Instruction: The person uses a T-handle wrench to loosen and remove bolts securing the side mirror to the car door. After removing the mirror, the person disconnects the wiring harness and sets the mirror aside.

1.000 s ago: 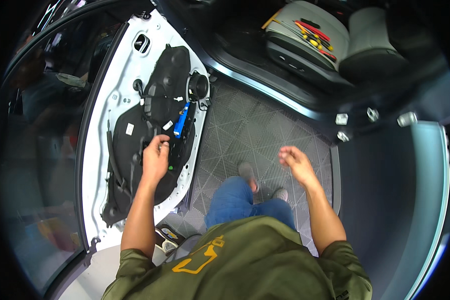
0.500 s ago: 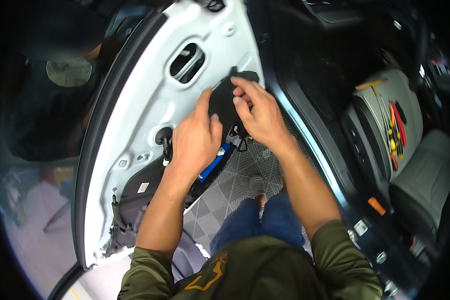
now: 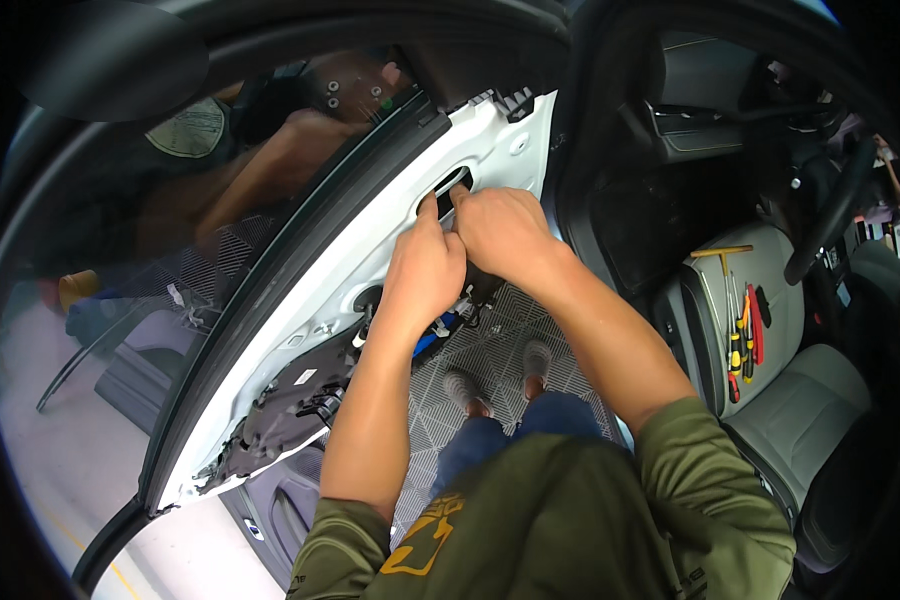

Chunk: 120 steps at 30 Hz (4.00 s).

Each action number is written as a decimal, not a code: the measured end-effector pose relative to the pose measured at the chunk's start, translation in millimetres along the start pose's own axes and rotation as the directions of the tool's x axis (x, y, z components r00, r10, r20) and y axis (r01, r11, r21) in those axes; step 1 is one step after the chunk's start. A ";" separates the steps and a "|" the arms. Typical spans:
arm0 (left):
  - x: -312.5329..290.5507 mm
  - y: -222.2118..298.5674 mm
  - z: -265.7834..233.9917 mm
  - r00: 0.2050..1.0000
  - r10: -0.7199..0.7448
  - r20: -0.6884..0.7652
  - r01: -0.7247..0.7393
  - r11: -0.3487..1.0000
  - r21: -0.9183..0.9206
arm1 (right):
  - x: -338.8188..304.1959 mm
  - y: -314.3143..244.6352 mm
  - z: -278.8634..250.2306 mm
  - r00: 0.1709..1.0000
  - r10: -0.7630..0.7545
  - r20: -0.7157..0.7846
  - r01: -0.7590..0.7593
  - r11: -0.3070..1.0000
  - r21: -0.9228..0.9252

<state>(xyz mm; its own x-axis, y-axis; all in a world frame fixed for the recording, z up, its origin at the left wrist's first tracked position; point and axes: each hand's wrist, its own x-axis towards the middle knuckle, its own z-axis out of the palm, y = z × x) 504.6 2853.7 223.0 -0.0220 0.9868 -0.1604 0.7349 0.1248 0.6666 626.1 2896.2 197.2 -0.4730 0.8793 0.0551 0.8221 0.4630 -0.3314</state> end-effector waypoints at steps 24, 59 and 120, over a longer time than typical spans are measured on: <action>-91.7 -3.9 33.9 0.987 -0.158 0.040 0.142 0.715 -0.685 | -54.7 9.8 -46.4 0.997 -0.070 0.012 0.055 0.863 0.503; -209.9 -79.4 51.9 0.934 -0.178 0.309 0.205 0.977 -0.056 | -34.2 -56.6 -44.7 0.987 0.107 -0.118 -0.060 0.935 0.350; -239.0 -218.3 37.8 0.885 -0.325 0.334 0.337 0.941 0.025 | 14.1 -72.3 -0.6 0.891 0.454 -0.030 -0.192 0.433 0.881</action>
<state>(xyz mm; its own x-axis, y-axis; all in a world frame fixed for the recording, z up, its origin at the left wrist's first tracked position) 375.0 2586.7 88.3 -0.0318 0.7978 -0.6021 0.7012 0.4471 0.5554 560.2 2875.2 222.5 -0.0386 0.9966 -0.0733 0.1678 -0.0659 -0.9836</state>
